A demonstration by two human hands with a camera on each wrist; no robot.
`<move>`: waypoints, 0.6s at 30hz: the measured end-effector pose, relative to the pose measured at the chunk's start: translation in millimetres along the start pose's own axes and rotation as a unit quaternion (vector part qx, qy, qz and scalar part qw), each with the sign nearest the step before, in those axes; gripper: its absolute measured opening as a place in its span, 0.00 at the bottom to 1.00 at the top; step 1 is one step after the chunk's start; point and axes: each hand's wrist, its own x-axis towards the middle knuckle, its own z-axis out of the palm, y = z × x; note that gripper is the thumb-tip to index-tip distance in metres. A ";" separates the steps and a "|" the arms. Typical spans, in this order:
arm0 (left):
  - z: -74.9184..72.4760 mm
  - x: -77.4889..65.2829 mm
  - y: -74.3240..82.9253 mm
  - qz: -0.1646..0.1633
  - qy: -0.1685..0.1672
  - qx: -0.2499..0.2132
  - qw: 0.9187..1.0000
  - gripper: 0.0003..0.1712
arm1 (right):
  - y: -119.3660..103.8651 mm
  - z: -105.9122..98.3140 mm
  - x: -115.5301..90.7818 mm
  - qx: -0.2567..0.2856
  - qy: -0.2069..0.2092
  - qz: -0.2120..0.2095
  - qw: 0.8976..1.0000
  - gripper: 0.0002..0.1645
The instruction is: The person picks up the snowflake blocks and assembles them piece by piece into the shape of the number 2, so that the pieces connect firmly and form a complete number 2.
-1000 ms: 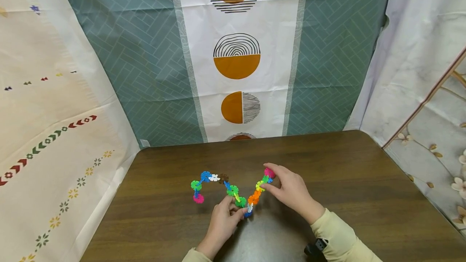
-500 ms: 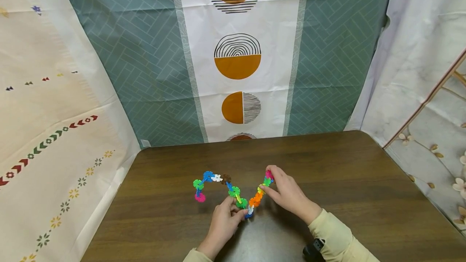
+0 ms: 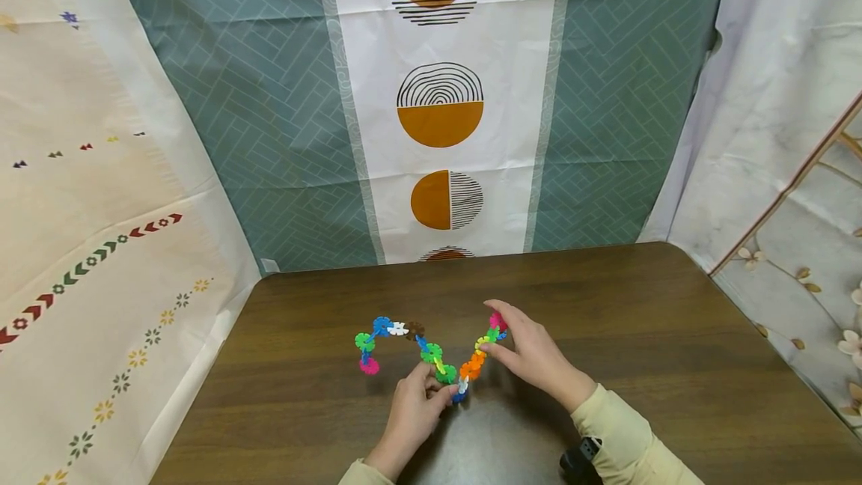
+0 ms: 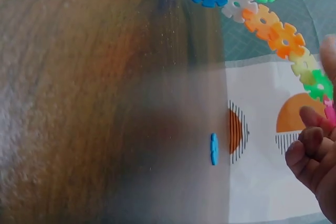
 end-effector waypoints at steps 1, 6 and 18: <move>-0.3 0.1 -0.5 0.001 0.003 0.002 1.000 0.13 | 0.7 -0.6 0.5 0.006 0.002 0.003 1.000 0.39; -1.8 0.9 -2.3 0.000 0.007 0.002 1.000 0.13 | 9.2 -1.8 4.3 0.039 0.030 0.038 0.998 0.27; -4.3 0.2 -2.5 -0.011 -0.003 -0.003 1.000 0.13 | 33.8 13.1 8.5 -0.119 -0.127 0.100 0.980 0.18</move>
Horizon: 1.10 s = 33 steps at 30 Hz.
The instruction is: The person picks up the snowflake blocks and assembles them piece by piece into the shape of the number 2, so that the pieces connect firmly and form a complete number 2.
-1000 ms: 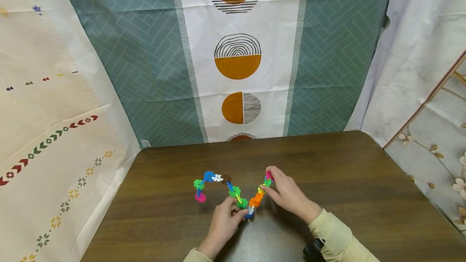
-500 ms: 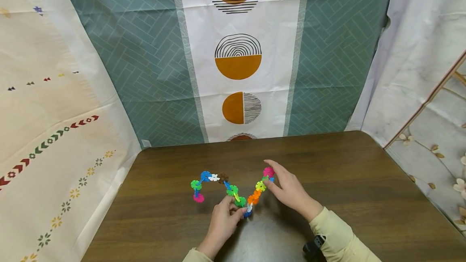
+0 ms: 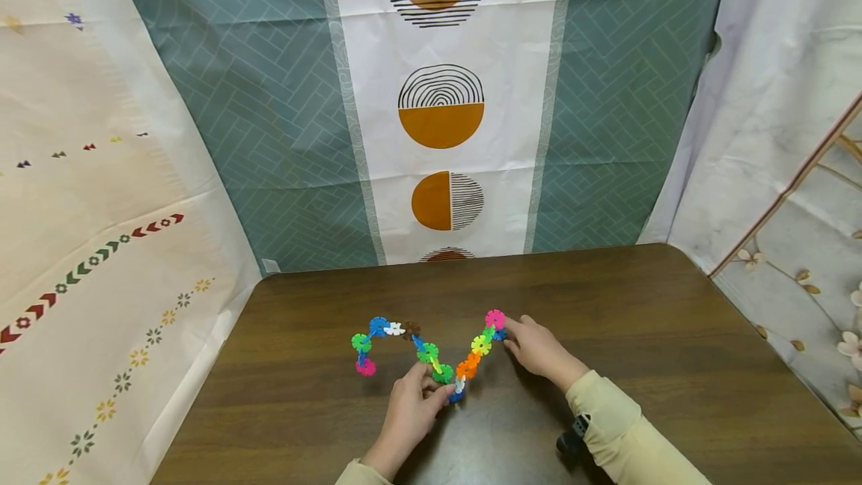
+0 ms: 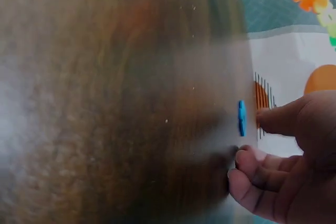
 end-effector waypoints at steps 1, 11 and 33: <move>-0.1 0.0 0.1 -0.001 -0.001 0.000 1.000 0.13 | 0.1 1.5 0.4 -0.013 -0.004 -0.010 1.000 0.16; -0.6 0.5 0.8 -0.002 0.000 -0.001 1.000 0.13 | 1.5 2.0 -2.1 -0.035 0.035 -0.033 0.998 0.15; -1.2 -0.1 0.8 -0.013 -0.005 0.009 1.000 0.11 | -6.6 -55.9 -12.0 0.341 0.081 0.083 0.933 0.11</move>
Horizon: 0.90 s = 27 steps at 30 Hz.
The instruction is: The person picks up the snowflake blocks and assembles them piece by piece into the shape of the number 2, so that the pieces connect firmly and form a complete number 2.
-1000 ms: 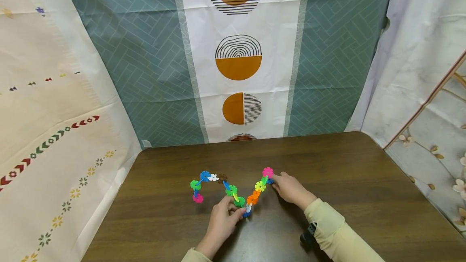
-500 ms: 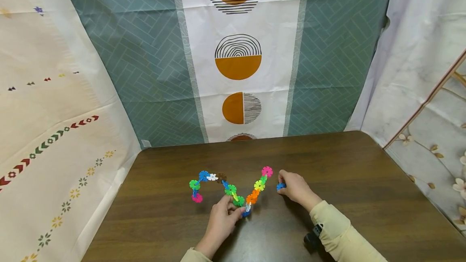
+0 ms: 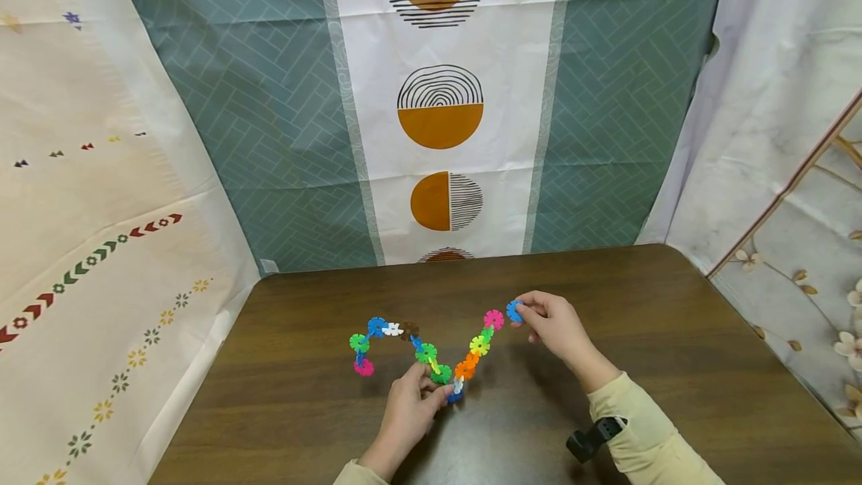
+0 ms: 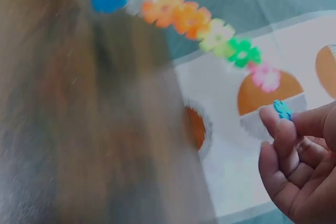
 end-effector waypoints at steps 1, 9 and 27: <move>-0.1 0.0 0.1 0.001 0.000 0.000 1.000 0.11 | -3.3 -0.2 -0.4 0.006 -0.001 -0.004 1.000 0.12; -0.1 -0.5 1.3 0.009 0.000 0.002 1.000 0.11 | -18.9 3.7 -1.0 -0.023 0.013 -0.016 1.000 0.12; -0.8 -2.0 1.7 0.059 0.024 0.059 0.996 0.12 | -29.9 1.1 -1.7 -0.117 -0.006 -0.008 0.993 0.05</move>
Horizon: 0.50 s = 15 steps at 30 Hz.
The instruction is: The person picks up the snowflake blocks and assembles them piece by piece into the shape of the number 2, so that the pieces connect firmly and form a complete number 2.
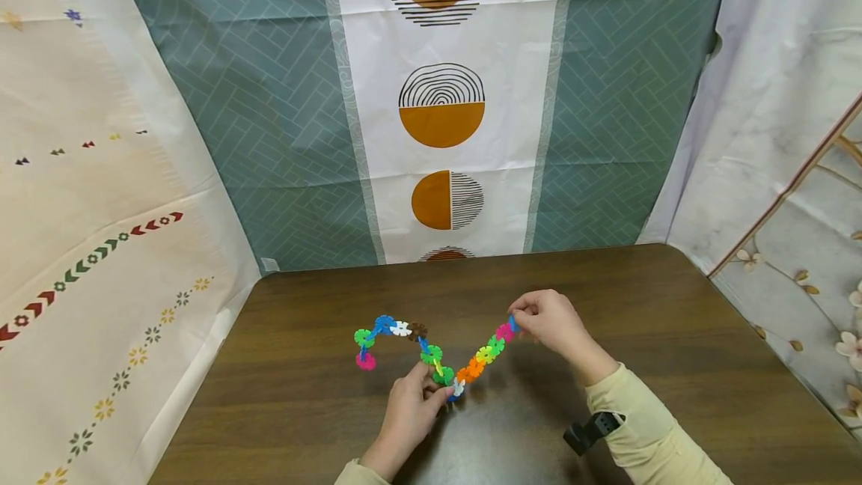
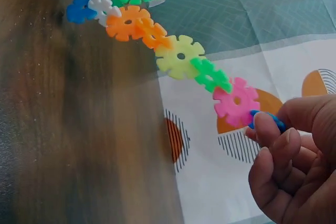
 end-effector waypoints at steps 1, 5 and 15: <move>0.0 0.0 0.0 0.000 0.000 0.001 1.000 0.12 | 0.0 0.9 -0.3 -0.001 0.002 -0.003 1.000 0.05; 0.3 0.3 0.3 -0.007 -0.002 -0.002 1.000 0.11 | -0.2 5.1 -2.5 0.024 -0.002 -0.015 1.000 0.10; 0.1 0.7 -0.4 -0.026 -0.006 -0.006 1.000 0.11 | 5.1 2.9 -4.1 0.160 -0.088 -0.038 0.982 0.18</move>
